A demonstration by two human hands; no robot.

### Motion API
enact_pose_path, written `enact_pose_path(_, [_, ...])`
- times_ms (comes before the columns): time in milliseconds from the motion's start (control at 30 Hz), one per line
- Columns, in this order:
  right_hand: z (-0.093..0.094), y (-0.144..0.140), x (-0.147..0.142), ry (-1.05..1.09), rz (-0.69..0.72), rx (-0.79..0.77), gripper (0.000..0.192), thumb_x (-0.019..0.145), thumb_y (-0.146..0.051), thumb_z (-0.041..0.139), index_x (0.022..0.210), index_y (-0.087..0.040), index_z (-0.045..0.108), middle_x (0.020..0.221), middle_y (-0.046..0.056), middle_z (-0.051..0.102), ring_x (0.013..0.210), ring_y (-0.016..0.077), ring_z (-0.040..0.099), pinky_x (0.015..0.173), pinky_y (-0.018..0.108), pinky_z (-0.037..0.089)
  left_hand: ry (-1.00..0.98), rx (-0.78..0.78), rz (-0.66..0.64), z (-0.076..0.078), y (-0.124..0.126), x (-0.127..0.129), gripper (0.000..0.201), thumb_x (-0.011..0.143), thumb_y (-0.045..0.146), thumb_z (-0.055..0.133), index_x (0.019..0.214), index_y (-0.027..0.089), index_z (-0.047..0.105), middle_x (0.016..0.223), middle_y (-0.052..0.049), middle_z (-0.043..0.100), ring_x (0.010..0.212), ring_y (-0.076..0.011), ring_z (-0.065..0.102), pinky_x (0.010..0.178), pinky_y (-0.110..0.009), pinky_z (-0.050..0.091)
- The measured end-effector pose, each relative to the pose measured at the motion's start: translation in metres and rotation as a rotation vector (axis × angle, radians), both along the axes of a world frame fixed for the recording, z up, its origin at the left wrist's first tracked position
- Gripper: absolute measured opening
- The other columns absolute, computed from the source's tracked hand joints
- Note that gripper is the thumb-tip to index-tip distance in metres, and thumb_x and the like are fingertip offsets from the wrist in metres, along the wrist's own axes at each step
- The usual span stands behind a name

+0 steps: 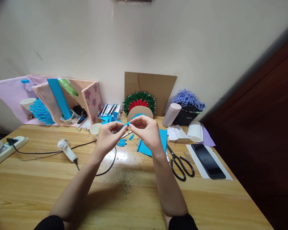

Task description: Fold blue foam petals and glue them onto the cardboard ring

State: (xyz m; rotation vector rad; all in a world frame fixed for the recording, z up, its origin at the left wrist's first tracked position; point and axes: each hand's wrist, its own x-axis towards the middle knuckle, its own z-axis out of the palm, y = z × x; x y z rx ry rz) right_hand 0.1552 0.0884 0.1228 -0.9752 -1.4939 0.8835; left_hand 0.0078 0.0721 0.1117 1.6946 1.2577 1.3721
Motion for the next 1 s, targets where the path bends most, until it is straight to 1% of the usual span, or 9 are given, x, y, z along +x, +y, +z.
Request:
enact_pose_path(100, [0.000, 0.000, 0.001, -0.014, -0.020, 0.003, 0.017, 0.064, -0.026, 0.071, 0.074, -0.018, 0.060, 0.070, 0.002, 0.066, 0.067, 0.0155, 0.064, 0.063, 0.030, 0.054, 0.063, 0.050, 0.013, 0.001, -0.001, 0.000, 0.021, 0.077, 0.034, 0.058, 0.078, 0.017, 0.069, 0.078, -0.006, 0.070, 0.068, -0.0159, 0.062, 0.063, -0.026, 0.048])
enact_pose_path(267, [-0.003, 0.003, 0.001, 0.028, -0.033, 0.008, 0.026, 0.062, -0.025, 0.071, 0.067, -0.020, 0.046, 0.067, 0.000, 0.063, 0.064, 0.0137, 0.062, 0.060, 0.028, 0.053, 0.179, 0.046, 0.012, -0.001, 0.002, -0.004, 0.020, 0.079, 0.031, 0.055, 0.078, 0.018, 0.069, 0.075, -0.004, 0.070, 0.063, -0.0143, 0.060, 0.056, -0.023, 0.043])
enact_pose_path(367, [-0.006, 0.006, 0.001, 0.030, -0.015, -0.012, 0.030, 0.062, -0.026, 0.071, 0.066, -0.021, 0.041, 0.065, -0.001, 0.063, 0.061, 0.0128, 0.061, 0.058, 0.027, 0.053, 0.198, 0.031, 0.009, -0.003, 0.005, -0.007, 0.021, 0.079, 0.033, 0.055, 0.075, 0.018, 0.069, 0.071, -0.004, 0.068, 0.062, -0.0144, 0.059, 0.053, -0.023, 0.041])
enact_pose_path(467, [-0.006, 0.007, 0.001, 0.047, -0.008, -0.025, 0.032, 0.062, -0.026, 0.071, 0.065, -0.021, 0.039, 0.064, -0.001, 0.062, 0.060, 0.0126, 0.061, 0.058, 0.026, 0.052, 0.187, 0.009, -0.013, -0.004, 0.007, -0.010, 0.024, 0.079, 0.035, 0.055, 0.071, 0.017, 0.067, 0.065, -0.003, 0.066, 0.059, -0.0137, 0.057, 0.051, -0.022, 0.039])
enact_pose_path(600, [-0.005, 0.008, 0.003, 0.072, 0.005, -0.044, 0.034, 0.060, -0.027, 0.072, 0.065, -0.021, 0.039, 0.064, -0.001, 0.063, 0.060, 0.0127, 0.062, 0.058, 0.026, 0.052, 0.099, -0.058, -0.149, -0.002, 0.009, -0.013, 0.026, 0.081, 0.035, 0.053, 0.069, 0.016, 0.065, 0.065, -0.004, 0.066, 0.056, -0.0119, 0.056, 0.051, -0.021, 0.040])
enact_pose_path(667, [-0.005, 0.009, 0.004, 0.077, 0.014, -0.068, 0.034, 0.059, -0.027, 0.073, 0.067, -0.021, 0.041, 0.066, 0.000, 0.064, 0.063, 0.0136, 0.063, 0.060, 0.027, 0.053, 0.056, -0.073, -0.184, -0.002, 0.010, -0.013, 0.025, 0.081, 0.035, 0.052, 0.071, 0.015, 0.064, 0.068, -0.004, 0.067, 0.059, -0.0119, 0.057, 0.053, -0.021, 0.041])
enact_pose_path(800, [-0.008, 0.012, 0.003, 0.063, 0.019, -0.122, 0.037, 0.056, -0.027, 0.076, 0.077, -0.021, 0.046, 0.070, -0.001, 0.064, 0.067, 0.0151, 0.064, 0.060, 0.028, 0.053, 0.034, -0.081, -0.144, -0.005, 0.012, -0.011, 0.026, 0.081, 0.037, 0.053, 0.072, 0.015, 0.062, 0.068, -0.003, 0.065, 0.060, -0.0125, 0.058, 0.055, -0.022, 0.043])
enact_pose_path(900, [-0.009, 0.013, 0.000, 0.068, 0.018, -0.115, 0.037, 0.056, -0.027, 0.076, 0.075, -0.020, 0.045, 0.066, -0.003, 0.060, 0.064, 0.0137, 0.063, 0.060, 0.027, 0.053, 0.064, -0.079, -0.118, -0.008, 0.012, -0.010, 0.027, 0.080, 0.039, 0.054, 0.070, 0.015, 0.061, 0.066, -0.003, 0.064, 0.058, -0.0125, 0.056, 0.053, -0.022, 0.041])
enact_pose_path(1000, [-0.008, 0.012, 0.000, 0.087, 0.027, -0.121, 0.039, 0.055, -0.025, 0.076, 0.074, -0.021, 0.042, 0.063, -0.005, 0.058, 0.060, 0.0123, 0.062, 0.059, 0.026, 0.053, 0.064, -0.094, -0.136, -0.008, 0.012, -0.008, 0.027, 0.080, 0.039, 0.055, 0.072, 0.014, 0.061, 0.068, -0.004, 0.065, 0.059, -0.0129, 0.057, 0.054, -0.023, 0.042])
